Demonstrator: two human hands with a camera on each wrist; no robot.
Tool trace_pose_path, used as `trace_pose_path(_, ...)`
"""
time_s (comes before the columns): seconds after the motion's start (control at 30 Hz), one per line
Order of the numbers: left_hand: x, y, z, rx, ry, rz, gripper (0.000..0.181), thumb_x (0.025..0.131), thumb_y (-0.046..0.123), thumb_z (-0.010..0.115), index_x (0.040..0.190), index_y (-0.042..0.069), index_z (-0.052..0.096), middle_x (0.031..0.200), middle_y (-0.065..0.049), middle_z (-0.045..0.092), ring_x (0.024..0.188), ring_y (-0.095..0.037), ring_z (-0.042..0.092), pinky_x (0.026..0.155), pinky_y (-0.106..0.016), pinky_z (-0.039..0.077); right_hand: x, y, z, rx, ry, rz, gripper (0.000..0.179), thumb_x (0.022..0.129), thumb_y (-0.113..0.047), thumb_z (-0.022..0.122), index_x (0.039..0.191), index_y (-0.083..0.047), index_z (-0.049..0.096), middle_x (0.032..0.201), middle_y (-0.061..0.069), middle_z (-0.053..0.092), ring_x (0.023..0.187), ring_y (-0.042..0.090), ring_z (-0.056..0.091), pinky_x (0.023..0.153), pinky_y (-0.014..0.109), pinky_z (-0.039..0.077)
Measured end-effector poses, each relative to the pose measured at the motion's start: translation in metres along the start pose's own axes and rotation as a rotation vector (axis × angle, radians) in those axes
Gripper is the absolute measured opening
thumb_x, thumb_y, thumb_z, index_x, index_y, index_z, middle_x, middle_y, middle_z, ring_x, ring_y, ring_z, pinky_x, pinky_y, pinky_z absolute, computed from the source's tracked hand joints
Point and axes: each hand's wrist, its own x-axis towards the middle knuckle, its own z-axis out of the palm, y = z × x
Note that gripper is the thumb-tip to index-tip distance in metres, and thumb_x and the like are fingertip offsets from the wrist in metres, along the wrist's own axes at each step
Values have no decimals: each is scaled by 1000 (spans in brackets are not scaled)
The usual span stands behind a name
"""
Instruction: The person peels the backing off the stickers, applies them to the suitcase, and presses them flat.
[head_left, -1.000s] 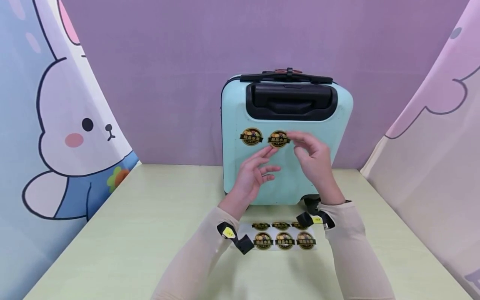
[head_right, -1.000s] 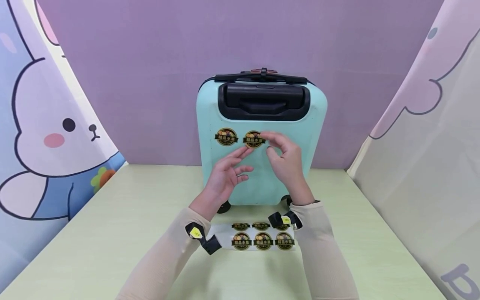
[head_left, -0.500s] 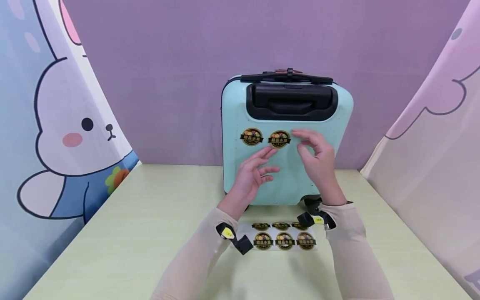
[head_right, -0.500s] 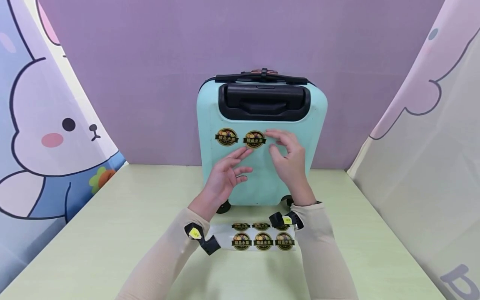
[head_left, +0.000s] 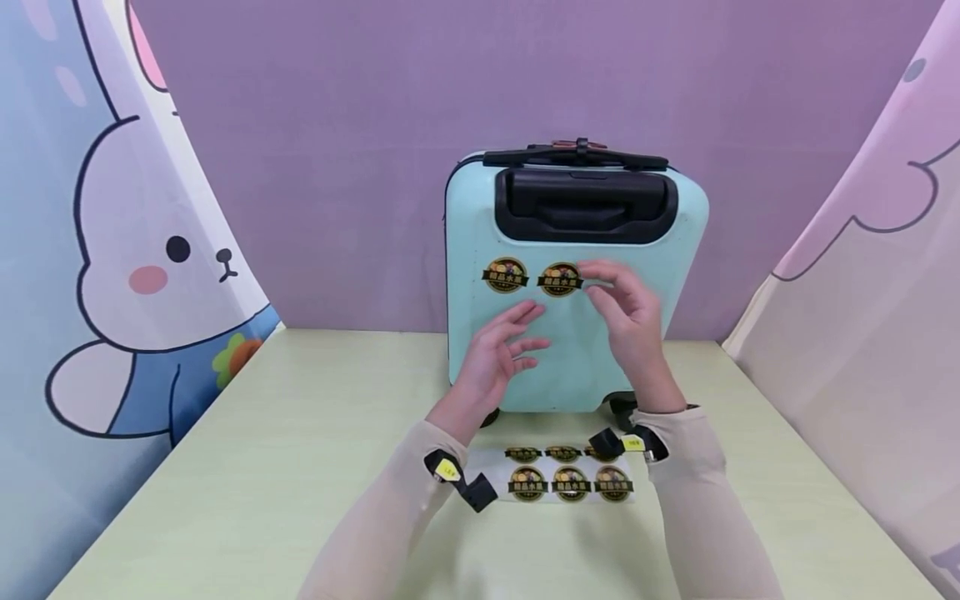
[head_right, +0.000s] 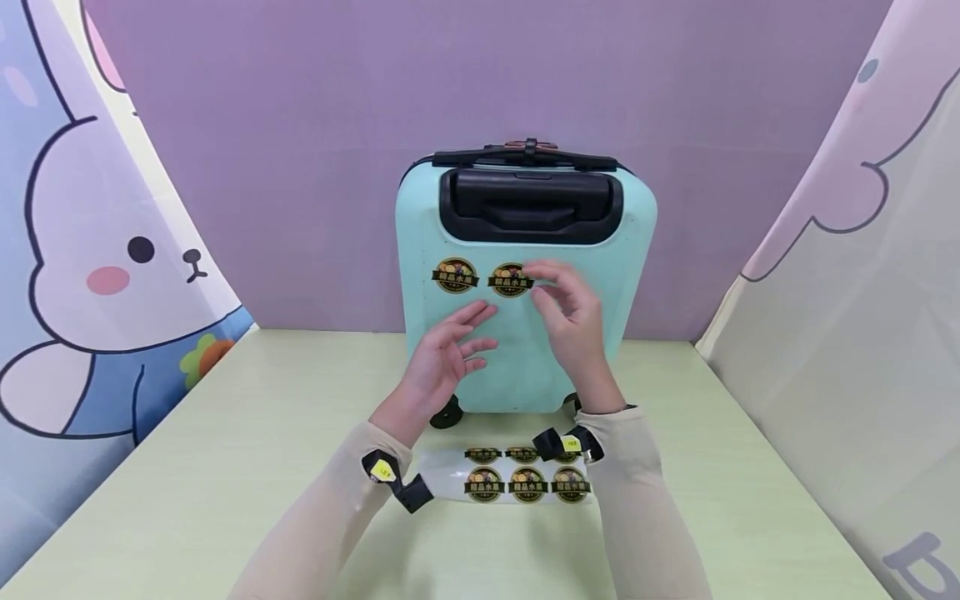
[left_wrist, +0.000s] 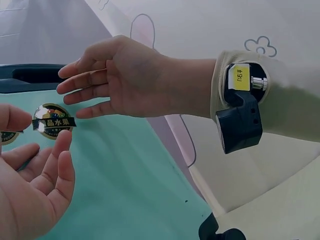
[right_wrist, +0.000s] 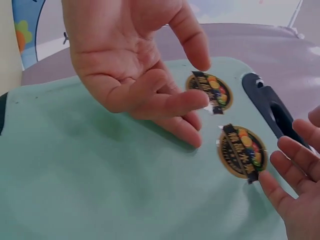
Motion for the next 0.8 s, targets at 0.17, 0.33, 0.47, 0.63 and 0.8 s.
trace_pose_path(0.17, -1, -3, -6, 29, 29, 8, 49, 97, 10, 46, 146, 2, 45, 143, -13, 53, 93, -14, 63, 73, -27, 51, -5, 6, 5, 39, -93, 15, 19, 96, 8, 47, 103, 23, 58, 116, 5, 67, 114, 19, 59, 93, 31, 51)
trace_pose_path(0.33, -2, -5, -9, 51, 62, 4, 49, 97, 11, 46, 144, 1, 45, 139, -15, 55, 98, -16, 61, 74, -27, 51, -9, 10, 10, 69, -142, 57, 20, 98, 6, 46, 101, 22, 57, 115, 5, 67, 112, 17, 61, 93, 30, 51)
trace_pose_path(0.47, -2, -6, -10, 47, 71, -3, 49, 96, 10, 47, 144, 1, 45, 138, -15, 56, 99, -16, 61, 75, -28, 51, -11, 12, 13, 89, -162, 91, 20, 99, 4, 46, 102, 20, 57, 115, 4, 68, 107, 16, 63, 93, 31, 52)
trace_pose_path(0.63, -2, -7, -10, 44, 75, -2, 48, 96, 10, 48, 142, 1, 46, 135, -13, 57, 99, -16, 61, 75, -28, 51, -9, 14, 15, 108, -164, 126, 21, 101, 2, 46, 103, 20, 57, 114, 7, 68, 106, 17, 64, 93, 33, 52)
trace_pose_path(0.8, -2, -7, -11, 42, 78, -1, 47, 96, 10, 48, 142, 1, 46, 136, -14, 57, 99, -17, 60, 74, -28, 51, -5, 15, 14, 169, -144, 141, 22, 101, 3, 45, 101, 23, 53, 111, 11, 69, 102, 19, 67, 91, 34, 54)
